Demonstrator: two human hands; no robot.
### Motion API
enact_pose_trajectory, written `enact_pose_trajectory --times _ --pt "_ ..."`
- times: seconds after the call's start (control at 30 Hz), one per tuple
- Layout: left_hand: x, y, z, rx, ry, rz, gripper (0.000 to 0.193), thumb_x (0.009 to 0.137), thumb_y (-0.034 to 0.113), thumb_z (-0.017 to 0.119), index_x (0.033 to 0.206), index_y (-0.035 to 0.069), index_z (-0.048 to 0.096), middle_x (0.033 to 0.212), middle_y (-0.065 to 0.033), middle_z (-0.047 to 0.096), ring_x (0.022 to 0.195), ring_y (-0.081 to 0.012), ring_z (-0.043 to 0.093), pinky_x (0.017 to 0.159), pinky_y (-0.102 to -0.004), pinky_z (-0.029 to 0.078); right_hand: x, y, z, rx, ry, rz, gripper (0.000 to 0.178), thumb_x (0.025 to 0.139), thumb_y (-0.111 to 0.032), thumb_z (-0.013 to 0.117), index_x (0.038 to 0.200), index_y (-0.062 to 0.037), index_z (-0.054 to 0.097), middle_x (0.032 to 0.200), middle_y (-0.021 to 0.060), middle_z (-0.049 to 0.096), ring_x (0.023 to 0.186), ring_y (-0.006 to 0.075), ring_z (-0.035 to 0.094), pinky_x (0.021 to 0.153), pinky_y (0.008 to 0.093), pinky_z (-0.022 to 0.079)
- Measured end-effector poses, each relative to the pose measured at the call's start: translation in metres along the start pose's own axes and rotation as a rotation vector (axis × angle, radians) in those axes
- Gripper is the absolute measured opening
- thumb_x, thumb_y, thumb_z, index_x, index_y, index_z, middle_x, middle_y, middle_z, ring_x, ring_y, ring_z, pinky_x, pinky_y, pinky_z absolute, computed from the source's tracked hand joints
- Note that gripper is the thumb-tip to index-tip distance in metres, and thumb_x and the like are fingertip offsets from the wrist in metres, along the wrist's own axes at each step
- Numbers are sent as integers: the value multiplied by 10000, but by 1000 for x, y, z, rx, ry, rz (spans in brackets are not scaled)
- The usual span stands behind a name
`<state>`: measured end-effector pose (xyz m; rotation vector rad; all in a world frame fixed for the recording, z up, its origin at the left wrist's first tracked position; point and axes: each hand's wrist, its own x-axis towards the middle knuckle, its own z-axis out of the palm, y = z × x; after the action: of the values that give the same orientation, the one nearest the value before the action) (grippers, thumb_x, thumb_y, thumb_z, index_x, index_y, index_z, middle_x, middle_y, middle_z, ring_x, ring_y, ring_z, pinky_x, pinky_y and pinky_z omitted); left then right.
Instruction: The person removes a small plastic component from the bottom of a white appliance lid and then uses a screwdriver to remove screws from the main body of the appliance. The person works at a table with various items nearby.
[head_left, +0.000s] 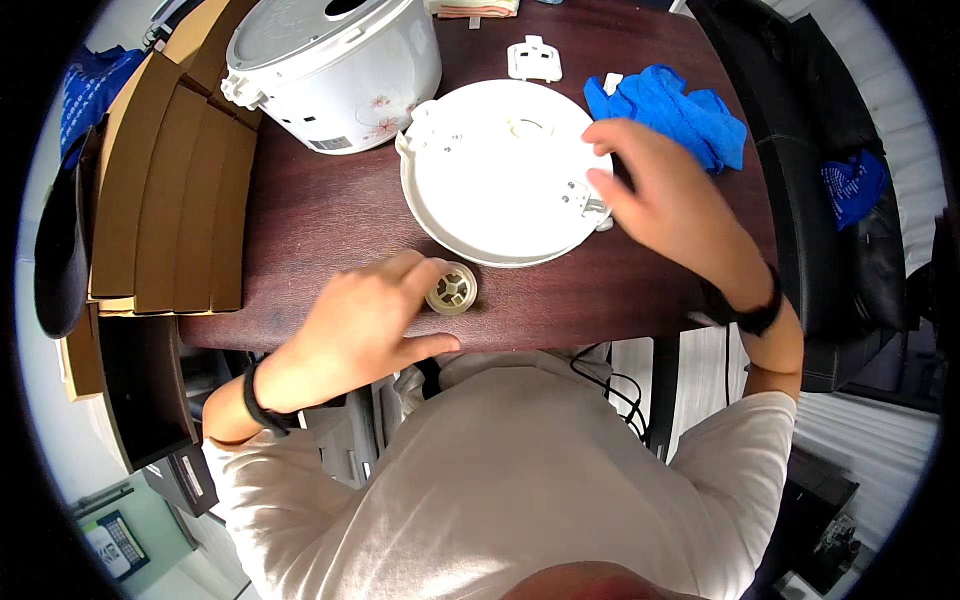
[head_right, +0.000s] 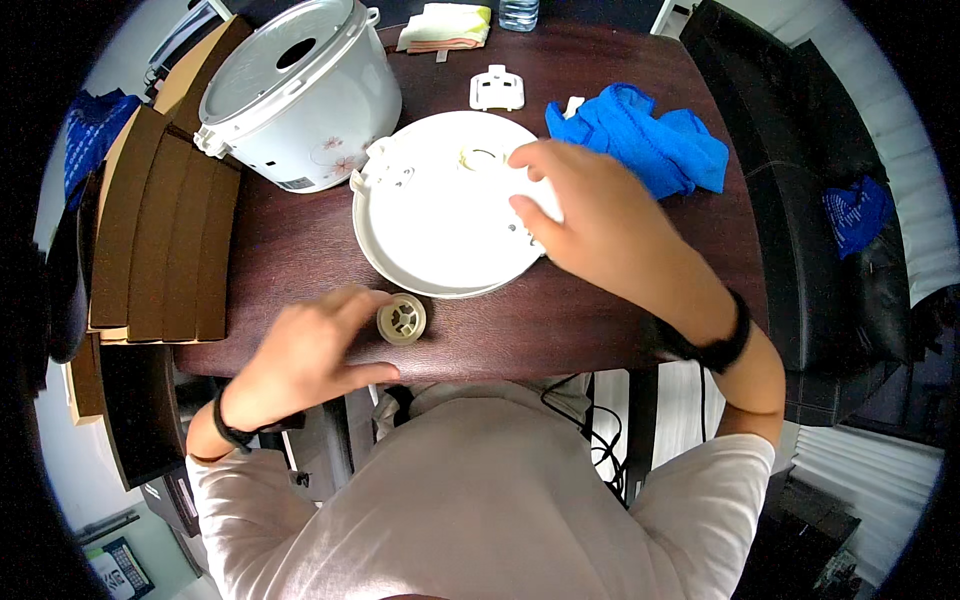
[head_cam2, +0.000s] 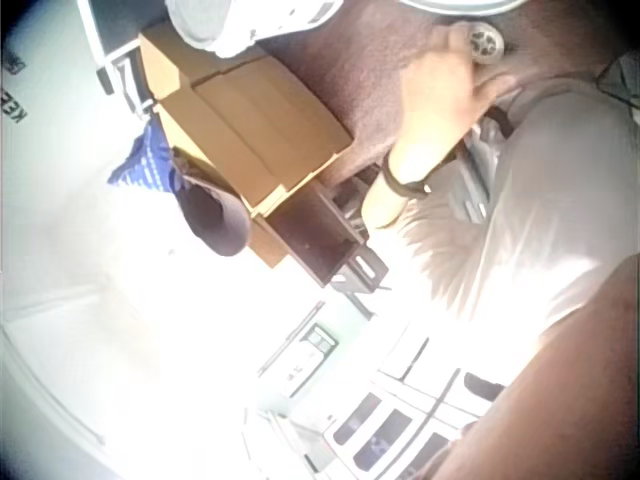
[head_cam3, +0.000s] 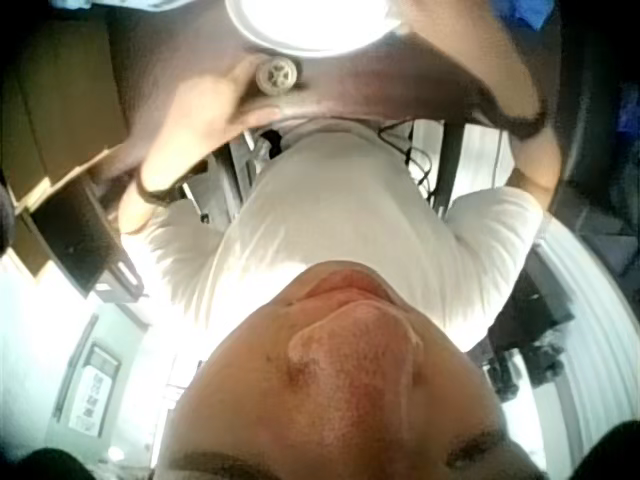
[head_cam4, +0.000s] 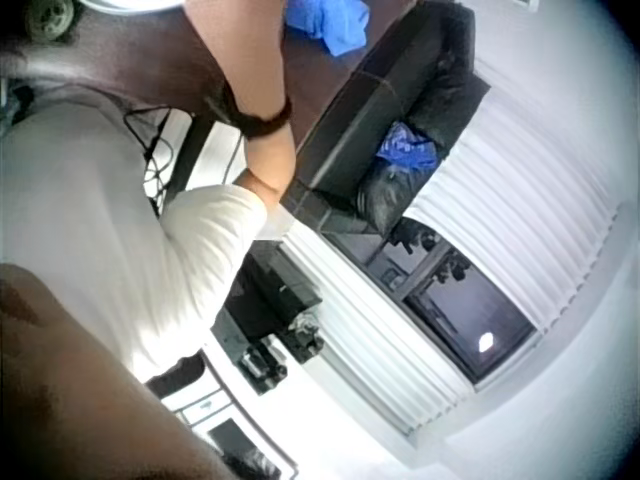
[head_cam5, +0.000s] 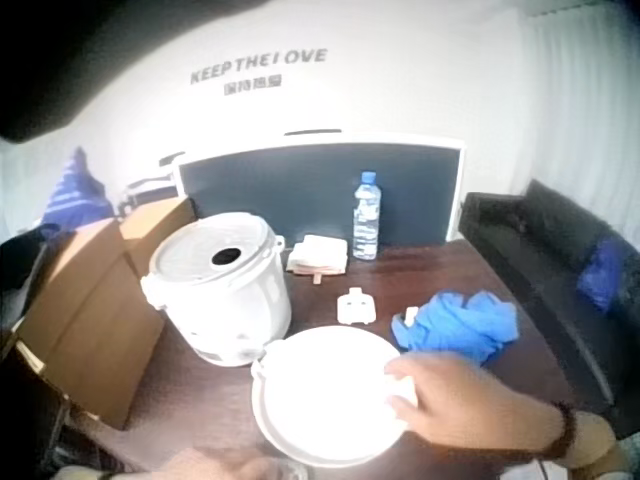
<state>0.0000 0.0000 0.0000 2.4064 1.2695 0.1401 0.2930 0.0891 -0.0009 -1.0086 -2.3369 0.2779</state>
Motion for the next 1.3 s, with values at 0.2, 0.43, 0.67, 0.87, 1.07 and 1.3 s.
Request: enact_pose_trajectory --times 0.2,0.43,0.67,0.87,1.07,1.3 --pt "19 -3 42 192 53 55 526 723 223 775 1168 74 537 1083 -136 572 853 -325 658 681 -403 553 4 18 43 -157 -107 -81 187 865 -183 635 994 -60 579 928 111 627 844 306 606 772 386 457" --pt "16 -13 15 -234 -19 110 401 710 50 712 1082 42 563 1018 -125 561 810 -273 650 624 -342 552 17 11 30 29 -107 -13 154 876 -163 638 953 -40 587 838 106 635 767 262 616 676 344 473" --pt "38 5 -45 -944 116 4 348 779 3 599 1125 -34 573 996 -51 604 786 -114 612 692 -251 532 28 -7 5 310 -143 -7 168 903 -123 613 1026 -11 593 814 71 648 721 175 628 633 296 473" --pt "122 -2 -49 -1120 59 72 323 959 138 456 1194 -74 519 1042 -132 631 834 -190 681 772 -281 570 41 19 11 422 -109 95 253 890 11 516 1135 27 574 878 80 664 790 113 631 681 246 492" --pt "167 -26 -32 -1249 26 47 342 993 147 429 1245 -78 485 1093 -160 631 901 -224 690 841 -304 571 53 52 8 736 -207 303 312 903 7 504 1213 30 536 987 73 661 836 112 629 683 232 507" --pt "184 -40 -22 -1172 100 89 360 986 173 506 1259 -60 487 1084 -139 636 914 -193 677 840 -282 556 54 72 36 652 -5 241 301 907 -186 667 1097 27 571 874 82 675 750 103 645 599 229 496"
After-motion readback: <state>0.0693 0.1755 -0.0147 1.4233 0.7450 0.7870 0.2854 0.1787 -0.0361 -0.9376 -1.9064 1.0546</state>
